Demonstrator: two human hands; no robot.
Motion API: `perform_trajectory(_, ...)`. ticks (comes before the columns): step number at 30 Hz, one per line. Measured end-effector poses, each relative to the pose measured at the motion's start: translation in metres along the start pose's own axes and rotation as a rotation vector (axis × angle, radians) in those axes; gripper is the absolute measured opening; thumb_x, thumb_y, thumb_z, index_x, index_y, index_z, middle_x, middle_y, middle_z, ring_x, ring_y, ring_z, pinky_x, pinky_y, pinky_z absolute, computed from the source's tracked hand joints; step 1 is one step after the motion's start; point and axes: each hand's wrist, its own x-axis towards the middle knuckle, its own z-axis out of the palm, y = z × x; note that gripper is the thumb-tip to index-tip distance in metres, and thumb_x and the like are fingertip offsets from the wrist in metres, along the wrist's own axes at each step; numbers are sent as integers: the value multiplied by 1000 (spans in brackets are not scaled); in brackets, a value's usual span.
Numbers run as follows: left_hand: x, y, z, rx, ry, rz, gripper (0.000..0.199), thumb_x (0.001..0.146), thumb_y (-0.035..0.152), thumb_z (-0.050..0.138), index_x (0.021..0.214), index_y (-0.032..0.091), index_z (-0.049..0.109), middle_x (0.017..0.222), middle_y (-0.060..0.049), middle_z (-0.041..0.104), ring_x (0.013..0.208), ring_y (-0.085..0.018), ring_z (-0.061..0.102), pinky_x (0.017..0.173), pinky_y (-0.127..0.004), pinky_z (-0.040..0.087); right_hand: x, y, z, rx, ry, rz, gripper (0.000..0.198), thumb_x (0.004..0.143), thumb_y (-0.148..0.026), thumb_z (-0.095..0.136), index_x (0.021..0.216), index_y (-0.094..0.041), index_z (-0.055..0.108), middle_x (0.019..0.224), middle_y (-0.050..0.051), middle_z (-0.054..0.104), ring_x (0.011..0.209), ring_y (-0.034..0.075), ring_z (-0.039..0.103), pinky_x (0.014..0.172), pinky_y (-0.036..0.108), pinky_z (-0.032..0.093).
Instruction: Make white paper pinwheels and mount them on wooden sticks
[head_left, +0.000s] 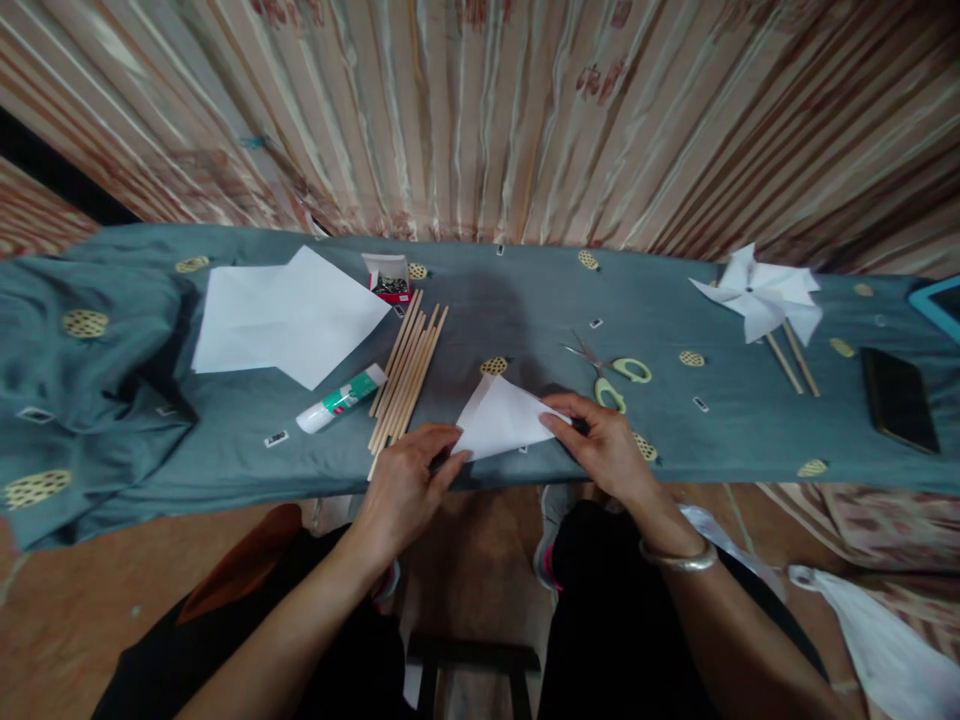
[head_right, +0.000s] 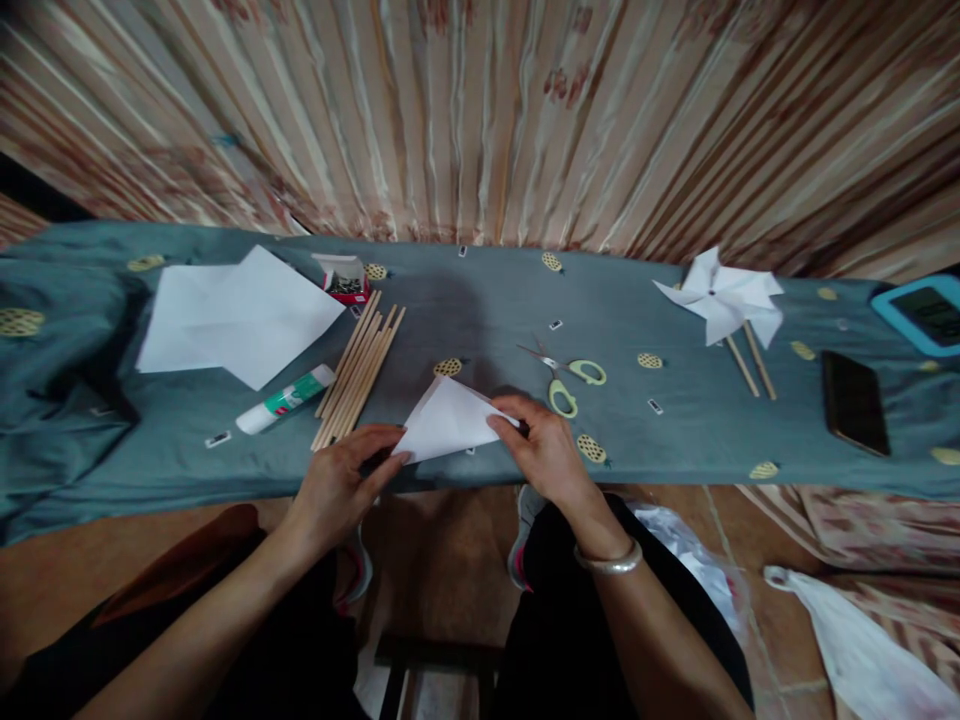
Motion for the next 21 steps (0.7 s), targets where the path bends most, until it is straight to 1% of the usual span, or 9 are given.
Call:
perform_trajectory(2, 1, 6, 0, 89, 39, 29, 37, 90, 28, 56, 126, 18, 56, 126, -13, 63, 107, -25, 65, 90, -40, 55, 2, 0, 1, 2, -1, -4, 22, 87, -36, 60, 100, -23, 71, 98, 4, 75, 89, 21, 68, 82, 33, 52)
perform_trajectory(4, 2, 15, 1, 198, 62, 137, 47, 91, 22, 54, 136, 18, 45, 143, -17, 50, 125, -31, 53, 99, -49, 49, 4, -1, 2, -9, 6, -4, 22, 86, -35, 60, 101, -23, 71, 98, 4, 75, 89, 22, 69, 83, 34, 52)
perform_trajectory(5, 2, 21, 3, 234, 52, 207, 47, 91, 19, 51, 137, 18, 44, 146, -17, 46, 131, -32, 47, 101, -51, 46, 5, -1, 3, -15, 7, -2, 22, 86, -35, 60, 101, -23, 71, 99, 4, 75, 90, 22, 69, 84, 35, 52)
perform_trajectory(7, 0, 33, 9, 271, 0, 346, 43, 93, 15, 47, 136, 15, 44, 145, -16, 47, 140, -30, 36, 108, -51, 40, 6, -3, 4, -25, 6, 1, 22, 86, -35, 60, 101, -23, 71, 101, 4, 75, 92, 22, 69, 85, 35, 52)
perform_trajectory(8, -2, 37, 13, 278, -25, 397, 42, 94, 14, 45, 135, 12, 44, 144, -16, 49, 141, -29, 34, 110, -49, 39, 7, -4, 4, -31, 4, 3, 22, 86, -35, 60, 101, -22, 71, 102, 5, 75, 92, 22, 69, 86, 35, 52)
perform_trajectory(9, -3, 41, 17, 285, -51, 417, 42, 94, 15, 45, 135, 10, 44, 144, -16, 49, 142, -29, 33, 111, -48, 38, 7, -5, 4, -39, 2, 6, 23, 86, -35, 60, 101, -22, 71, 102, 5, 75, 91, 22, 69, 85, 35, 52)
perform_trajectory(12, -6, 44, 28, 303, -113, 402, 45, 92, 18, 49, 135, 6, 42, 145, -18, 47, 143, -32, 28, 113, -51, 36, 8, -8, 5, -63, 16, 25, 23, 85, -36, 61, 101, -21, 71, 99, 5, 75, 80, 21, 69, 78, 34, 53)
perform_trajectory(16, -7, 38, 33, 311, -157, 348, 51, 92, 25, 53, 138, 8, 39, 147, -19, 44, 145, -32, 21, 114, -55, 33, 9, -13, 6, -89, 65, 36, 22, 85, -36, 61, 99, -23, 72, 93, 4, 76, 69, 18, 66, 71, 32, 53)
perform_trajectory(21, -6, 35, 33, 307, -191, 321, 59, 89, 32, 58, 139, 7, 38, 148, -21, 41, 144, -33, 26, 113, -56, 33, 10, -13, 9, -127, 122, 55, 23, 84, -37, 63, 100, -23, 72, 90, 4, 76, 65, 18, 65, 67, 32, 53)
